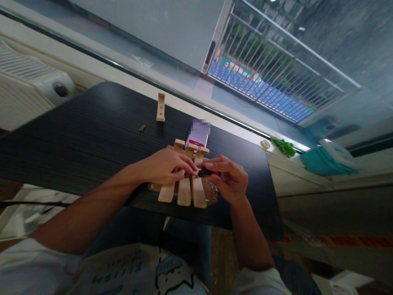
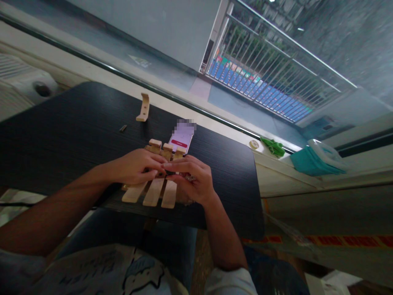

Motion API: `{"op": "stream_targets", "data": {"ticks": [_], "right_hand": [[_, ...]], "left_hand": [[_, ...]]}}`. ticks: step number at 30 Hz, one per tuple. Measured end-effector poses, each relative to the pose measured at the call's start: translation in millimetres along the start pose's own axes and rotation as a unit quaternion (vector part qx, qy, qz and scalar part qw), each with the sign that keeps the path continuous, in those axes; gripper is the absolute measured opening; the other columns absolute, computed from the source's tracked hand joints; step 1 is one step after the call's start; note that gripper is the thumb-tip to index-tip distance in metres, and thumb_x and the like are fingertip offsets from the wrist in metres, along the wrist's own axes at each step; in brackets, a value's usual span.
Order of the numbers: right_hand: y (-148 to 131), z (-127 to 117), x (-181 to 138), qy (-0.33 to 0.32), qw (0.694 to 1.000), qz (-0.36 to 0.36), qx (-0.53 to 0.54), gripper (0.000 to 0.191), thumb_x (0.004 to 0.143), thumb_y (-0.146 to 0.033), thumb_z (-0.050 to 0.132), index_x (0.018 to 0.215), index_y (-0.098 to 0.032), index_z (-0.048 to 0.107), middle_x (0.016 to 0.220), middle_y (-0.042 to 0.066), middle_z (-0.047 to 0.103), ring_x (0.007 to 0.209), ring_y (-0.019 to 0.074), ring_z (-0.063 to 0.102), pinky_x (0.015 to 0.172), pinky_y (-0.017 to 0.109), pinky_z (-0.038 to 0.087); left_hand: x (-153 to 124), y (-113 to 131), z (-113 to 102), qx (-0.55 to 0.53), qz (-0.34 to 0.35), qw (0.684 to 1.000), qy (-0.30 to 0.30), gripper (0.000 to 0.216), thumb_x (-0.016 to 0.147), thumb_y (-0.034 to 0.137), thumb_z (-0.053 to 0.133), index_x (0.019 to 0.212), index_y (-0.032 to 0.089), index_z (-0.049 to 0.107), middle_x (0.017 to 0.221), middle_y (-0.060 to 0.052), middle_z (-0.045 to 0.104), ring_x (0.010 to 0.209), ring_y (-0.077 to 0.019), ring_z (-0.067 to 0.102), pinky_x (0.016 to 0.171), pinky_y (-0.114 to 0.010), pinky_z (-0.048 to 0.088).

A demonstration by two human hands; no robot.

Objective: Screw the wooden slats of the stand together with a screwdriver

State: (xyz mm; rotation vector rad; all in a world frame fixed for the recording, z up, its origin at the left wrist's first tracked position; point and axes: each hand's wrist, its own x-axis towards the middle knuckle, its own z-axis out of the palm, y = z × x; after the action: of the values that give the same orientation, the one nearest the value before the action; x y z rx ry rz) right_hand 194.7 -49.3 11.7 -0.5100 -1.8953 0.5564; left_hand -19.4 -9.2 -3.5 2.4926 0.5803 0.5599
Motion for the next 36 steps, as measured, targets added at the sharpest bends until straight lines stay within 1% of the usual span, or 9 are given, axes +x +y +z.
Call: {"op": "stream_targets", "data": {"ticks": [5,12,16,22,26,31,36], "right_hand": [[-0.9,0.4,-1.0,0.004,1.0,0.022,0.008,0.029,0.081,-0.02,0.072,0.108,-0.029,0.067,0.093,0.004,0.077,0.077,0.0145,0.07,0.059,0.028,0.055],[0.2,1.5,-3.0,0.009,0.999,0.027,0.024,0.032,0.078,-0.019,0.074,0.107,-0.03,0.066,0.091,0.001,0.072,0.076,0.0137,0.069,0.061,0.028,0.057],[1.5,2.5,-1.8,0.018,1.0,0.011,0.015,0.032,0.076,-0.019,0.076,0.105,-0.028,0.065,0.087,0.0,0.069,0.073,0.0129,0.067,0.059,0.027,0.056],[1.6,3.4,-0.2,0.035,0.999,0.012,-0.016,0.029,0.075,-0.024,0.078,0.1,-0.026,0.063,0.082,-0.001,0.066,0.066,0.011,0.063,0.051,0.023,0.049],[1.3,4.3,-0.2,0.046,0.999,0.014,-0.008,0.031,0.074,-0.022,0.078,0.099,-0.027,0.061,0.08,-0.003,0.062,0.065,0.011,0.062,0.05,0.024,0.048],[0.5,5.8,-0.1,0.06,0.998,0.011,-0.015,0.03,0.075,-0.023,0.077,0.099,-0.029,0.06,0.079,-0.004,0.056,0.06,0.0095,0.056,0.047,0.023,0.044],[-1.5,6.3,1.5,0.066,0.997,-0.007,-0.037,0.034,0.075,-0.016,0.076,0.103,-0.03,0.061,0.079,-0.004,0.058,0.064,0.0103,0.056,0.05,0.023,0.045]], "left_hand": [[0.1,-0.8,0.8,-0.001,0.007,1.0,0.005,0.039,0.076,0.012,0.048,0.098,0.021,0.078,0.108,-0.002,0.075,0.093,-0.0162,0.07,0.085,-0.023,0.049],[-0.2,-1.5,1.6,0.003,0.007,1.0,0.003,0.039,0.076,0.011,0.048,0.1,0.02,0.078,0.108,-0.003,0.075,0.09,-0.0163,0.07,0.085,-0.024,0.05],[0.2,-1.8,1.5,0.008,0.005,1.0,0.003,0.04,0.076,0.011,0.048,0.099,0.022,0.078,0.109,-0.002,0.075,0.089,-0.0153,0.07,0.084,-0.023,0.049],[-0.1,-2.4,2.2,0.007,0.006,1.0,0.007,0.04,0.076,0.012,0.047,0.1,0.021,0.079,0.108,-0.002,0.075,0.087,-0.0148,0.07,0.08,-0.022,0.05],[-0.3,-3.5,2.6,0.007,0.007,1.0,0.01,0.04,0.075,0.011,0.049,0.101,0.021,0.078,0.109,-0.002,0.075,0.088,-0.0154,0.071,0.081,-0.023,0.05],[0.0,-4.0,3.5,0.002,0.008,1.0,0.012,0.039,0.076,0.01,0.05,0.1,0.021,0.078,0.108,-0.002,0.075,0.09,-0.0162,0.071,0.082,-0.023,0.05],[0.5,-3.2,3.3,0.001,0.012,1.0,0.02,0.037,0.078,0.012,0.049,0.099,0.021,0.078,0.107,-0.001,0.075,0.088,-0.0149,0.071,0.081,-0.022,0.05]]}}
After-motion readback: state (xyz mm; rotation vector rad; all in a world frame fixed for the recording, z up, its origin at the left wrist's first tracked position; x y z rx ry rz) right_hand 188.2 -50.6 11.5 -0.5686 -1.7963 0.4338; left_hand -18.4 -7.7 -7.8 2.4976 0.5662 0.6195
